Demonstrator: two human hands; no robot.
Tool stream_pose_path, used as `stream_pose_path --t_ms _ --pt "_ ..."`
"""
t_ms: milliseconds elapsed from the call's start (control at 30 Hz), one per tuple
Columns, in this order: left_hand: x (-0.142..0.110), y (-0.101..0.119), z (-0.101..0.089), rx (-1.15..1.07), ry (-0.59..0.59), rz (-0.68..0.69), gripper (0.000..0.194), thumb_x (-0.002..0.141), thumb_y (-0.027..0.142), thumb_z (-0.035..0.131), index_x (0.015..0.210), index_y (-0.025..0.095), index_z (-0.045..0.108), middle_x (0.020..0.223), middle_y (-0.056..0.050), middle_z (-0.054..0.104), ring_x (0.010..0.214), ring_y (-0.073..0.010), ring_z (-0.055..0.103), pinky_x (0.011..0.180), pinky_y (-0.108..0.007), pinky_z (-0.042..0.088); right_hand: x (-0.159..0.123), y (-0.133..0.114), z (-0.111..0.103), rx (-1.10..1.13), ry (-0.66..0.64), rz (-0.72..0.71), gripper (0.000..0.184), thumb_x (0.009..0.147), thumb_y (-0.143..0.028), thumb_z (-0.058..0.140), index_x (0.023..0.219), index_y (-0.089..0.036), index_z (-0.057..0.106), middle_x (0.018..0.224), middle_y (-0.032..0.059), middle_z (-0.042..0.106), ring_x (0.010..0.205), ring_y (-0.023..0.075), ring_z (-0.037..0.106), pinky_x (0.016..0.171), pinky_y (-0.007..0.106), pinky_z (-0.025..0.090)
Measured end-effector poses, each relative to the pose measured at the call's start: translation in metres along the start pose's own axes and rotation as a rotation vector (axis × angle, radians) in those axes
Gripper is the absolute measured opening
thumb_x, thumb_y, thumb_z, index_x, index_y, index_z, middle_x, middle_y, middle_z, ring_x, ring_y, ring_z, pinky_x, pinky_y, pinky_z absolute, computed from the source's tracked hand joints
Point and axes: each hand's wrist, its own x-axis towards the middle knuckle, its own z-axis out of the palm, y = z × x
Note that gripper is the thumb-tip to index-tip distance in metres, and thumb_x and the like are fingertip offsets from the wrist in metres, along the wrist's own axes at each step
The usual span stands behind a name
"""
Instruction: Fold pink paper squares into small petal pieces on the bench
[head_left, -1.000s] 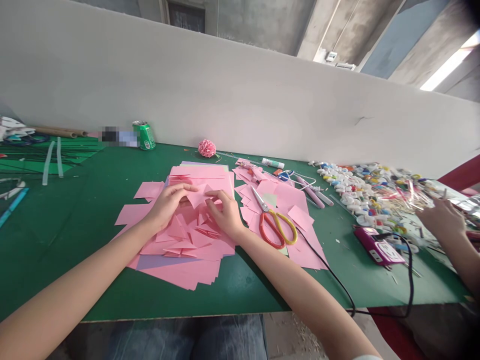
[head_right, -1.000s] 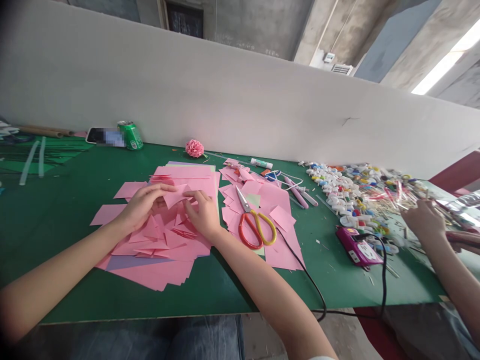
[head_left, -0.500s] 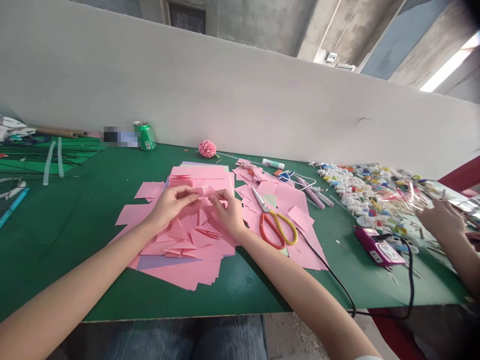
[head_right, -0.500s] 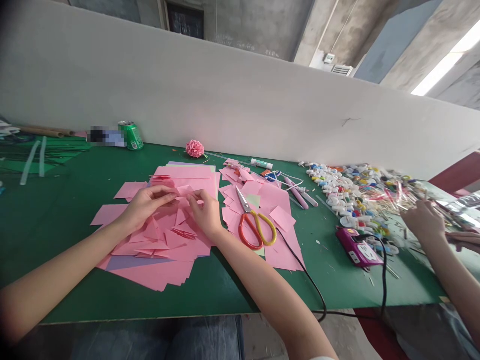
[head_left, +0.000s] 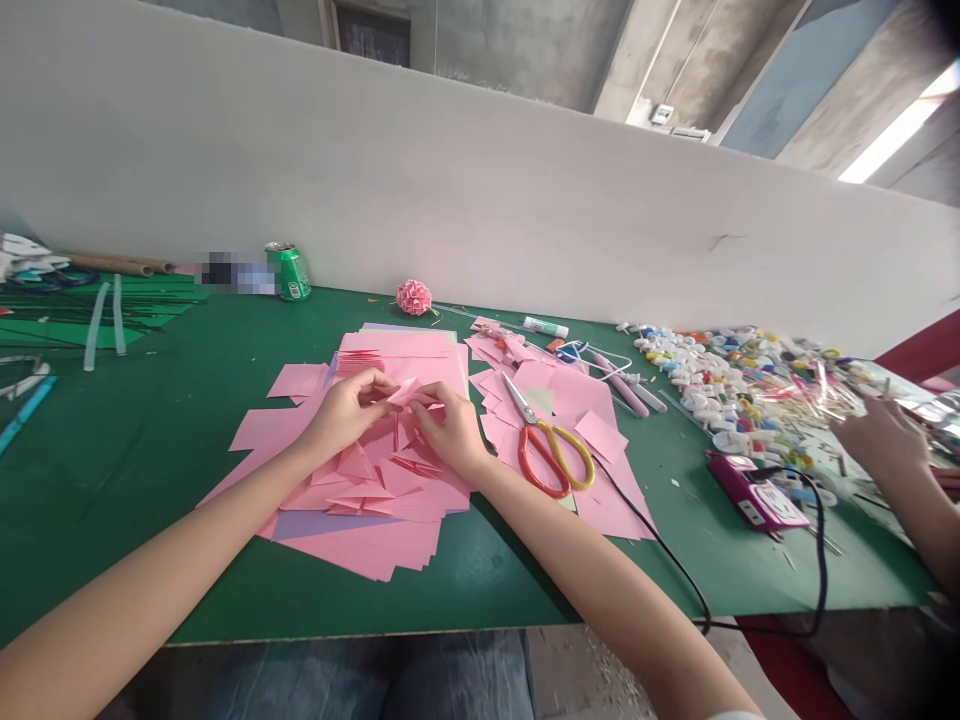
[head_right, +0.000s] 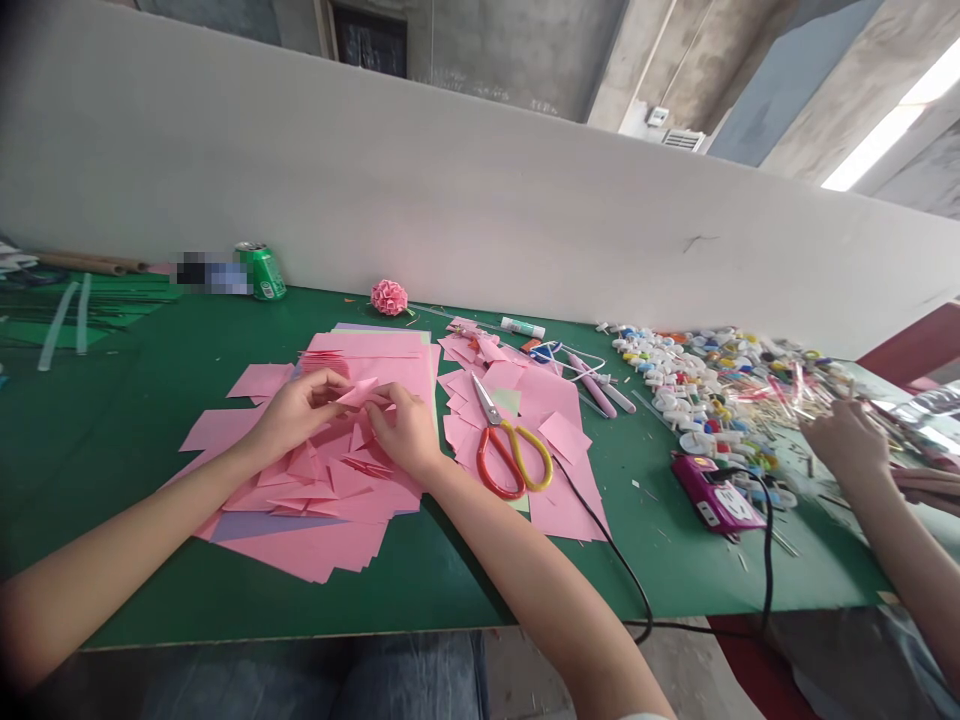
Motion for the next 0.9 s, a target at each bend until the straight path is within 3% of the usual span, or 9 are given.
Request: stream_pose_path --t_ms 200,367,600,900 --pt "-0.0005 0.0020 0.0001 -0.006 0.014 0.013 0.035 0.073 0.044 0.072 0.093 0.020 0.056 0.095 -0.005 0.066 0.085 -0.0223 0.069 0.080 -0.038 0.055 -0.0009 0.0022 0.0011 -0.142 -0.049 -0.078 0.011 0.088 -0.021 0.052 0.097 -0.022 0.058 0.091 0.0019 0.072 0.082 0.0189 0.067 0.079 0.032 0.049" --pt "-0.0017 0.0006 0.0001 -0.047 -0.004 -0.011 0.038 0.077 0.040 0.070 0.105 0.024 0.049 0.090 -0.002 0.069 0.076 -0.0207 0.071 0.079 -0.038 0.054 -0.0008 0.0011 0.0001 -0.136 -0.059 -0.099 0.011 0.089 -0.019 0.050 0.097 -0.022 0.057 0.094 0.0016 0.072 0.085 0.0184 0.067 0.080 0.030 0.048" --pt "-0.0018 0.0020 0.0001 0.005 -0.008 0.009 0.038 0.076 0.044 0.071 0.103 0.024 0.052 0.090 -0.003 0.069 0.080 -0.0213 0.070 0.078 -0.038 0.054 -0.0012 0.0002 -0.0003 -0.128 -0.064 -0.112 0.017 0.088 -0.017 0.050 0.103 -0.023 0.056 0.100 0.0017 0.071 0.089 0.0179 0.067 0.085 0.031 0.047" --pt "-0.0040 0.0056 0.0001 0.066 -0.017 0.011 0.042 0.076 0.048 0.070 0.107 0.023 0.055 0.098 -0.006 0.069 0.082 -0.0216 0.069 0.079 -0.038 0.055 -0.0014 -0.0018 0.0011 -0.104 -0.032 -0.089 0.012 0.087 -0.019 0.051 0.096 -0.023 0.058 0.096 0.0011 0.071 0.085 0.0178 0.067 0.082 0.032 0.048"
